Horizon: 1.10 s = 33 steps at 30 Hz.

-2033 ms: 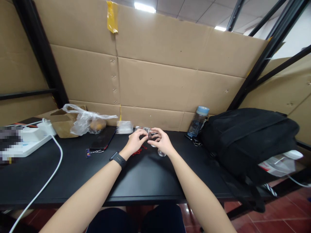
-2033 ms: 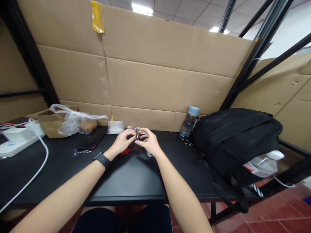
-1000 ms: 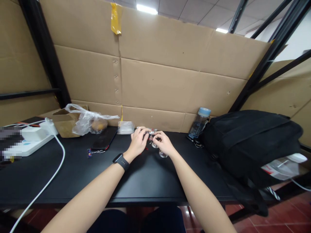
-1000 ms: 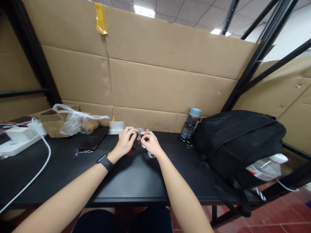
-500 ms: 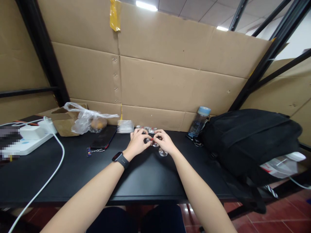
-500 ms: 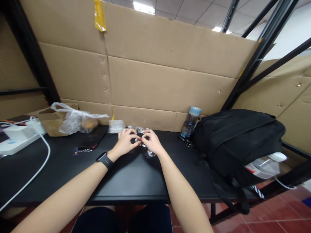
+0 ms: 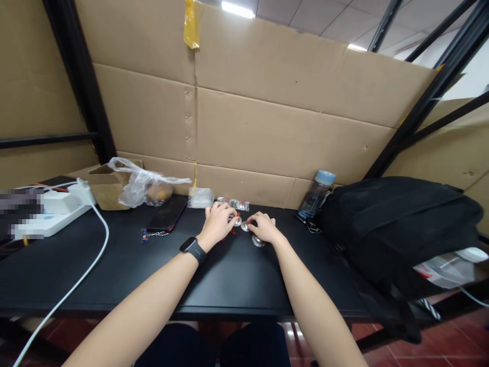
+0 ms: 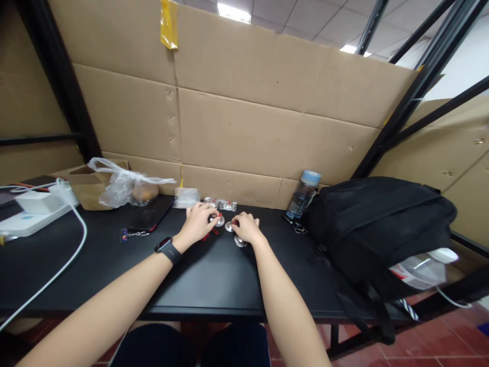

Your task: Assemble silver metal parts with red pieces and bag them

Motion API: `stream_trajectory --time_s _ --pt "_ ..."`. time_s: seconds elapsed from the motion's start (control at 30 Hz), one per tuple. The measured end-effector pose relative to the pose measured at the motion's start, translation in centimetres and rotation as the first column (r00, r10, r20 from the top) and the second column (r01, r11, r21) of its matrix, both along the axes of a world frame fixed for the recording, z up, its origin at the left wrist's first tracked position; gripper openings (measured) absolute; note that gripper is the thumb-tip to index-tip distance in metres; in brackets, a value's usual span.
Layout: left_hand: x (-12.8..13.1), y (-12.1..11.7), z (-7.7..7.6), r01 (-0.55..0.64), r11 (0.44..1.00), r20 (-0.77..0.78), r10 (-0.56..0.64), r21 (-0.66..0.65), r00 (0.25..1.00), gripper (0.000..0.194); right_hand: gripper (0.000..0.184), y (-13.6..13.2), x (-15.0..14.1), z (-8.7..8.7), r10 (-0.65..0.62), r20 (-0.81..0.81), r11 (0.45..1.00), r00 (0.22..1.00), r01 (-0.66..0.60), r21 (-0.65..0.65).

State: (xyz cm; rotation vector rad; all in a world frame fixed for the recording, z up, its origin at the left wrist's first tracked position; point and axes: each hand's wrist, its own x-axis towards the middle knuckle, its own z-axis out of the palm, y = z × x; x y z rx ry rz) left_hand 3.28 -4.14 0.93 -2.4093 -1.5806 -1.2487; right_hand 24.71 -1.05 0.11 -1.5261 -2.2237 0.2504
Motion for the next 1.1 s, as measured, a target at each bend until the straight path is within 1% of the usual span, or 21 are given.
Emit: stream_trajectory --time_s 0.07,0.17,0.23,0.3,0.37,0.47,0.53,0.6,0.67,0.8,0.9,1.0,1.1 --pt "-0.1 0.1 0.0 0.004 1.0 0.007 -0.004 -0.025 1.0 0.009 0.008 0.1 0.3 -0.2 0.005 0.025 0.999 1.0 -0.004 -0.041" --pt "-0.2 0.3 -0.2 0.018 0.998 0.023 -0.016 -0.065 1.0 0.009 0.004 0.3 0.2 -0.1 0.01 -0.011 0.999 1.0 -0.011 -0.035" --pt "-0.2 0.5 -0.4 0.016 0.995 0.04 -0.012 -0.094 0.999 0.008 0.003 0.3 0.0 0.1 0.019 -0.079 1.0 0.997 -0.02 -0.004" --pt "-0.3 0.7 -0.4 -0.008 0.992 0.072 0.017 -0.127 0.997 0.009 0.004 0.3 -0.2 0.3 0.045 -0.217 0.998 0.975 -0.037 0.043" --pt "-0.3 0.8 -0.3 -0.039 0.984 0.127 0.062 -0.174 0.99 0.012 0.007 0.4 -0.3 0.6 0.088 -0.39 0.994 0.917 -0.054 0.097" --pt "-0.3 0.9 0.1 -0.035 0.964 0.244 0.101 -0.262 0.964 0.015 0.011 0.4 -0.5 0.9 0.145 -0.595 0.987 0.79 -0.069 0.148" --pt "-0.4 1.1 0.2 -0.015 0.952 0.318 0.118 -0.306 0.941 0.014 0.013 0.2 -0.8 1.1 0.166 -0.663 0.984 0.73 -0.083 0.155" --pt "-0.4 1.4 0.0 -0.002 0.947 0.38 0.132 -0.322 0.916 0.013 0.014 -0.1 -1.3 1.2 0.18 -0.69 0.983 0.701 -0.103 0.152" --pt "-0.5 1.8 -0.5 0.039 0.95 0.448 0.11 -0.309 0.887 0.014 0.014 -0.4 -1.8 1.2 0.187 -0.699 0.982 0.69 -0.118 0.146" --pt "-0.5 2.8 -1.7 0.185 0.946 0.593 0.01 -0.267 0.805 0.02 0.016 -0.8 -2.5 1.1 0.199 -0.71 0.98 0.675 -0.15 0.132" --pt "-0.2 3.0 -2.0 0.265 0.931 0.674 -0.03 -0.249 0.738 0.024 0.019 -0.7 -2.9 0.7 0.196 -0.742 0.979 0.641 -0.167 0.114" --pt "0.1 2.6 -1.8 0.324 0.915 0.722 -0.055 -0.239 0.689 0.024 0.023 -0.8 -3.1 0.4 0.148 -0.802 0.977 0.579 -0.211 0.027" --pt "0.3 2.4 -1.6 0.342 0.908 0.734 -0.06 -0.241 0.676 0.021 0.031 -1.0 -3.4 0.2 0.067 -0.873 0.958 0.482 -0.275 -0.078"
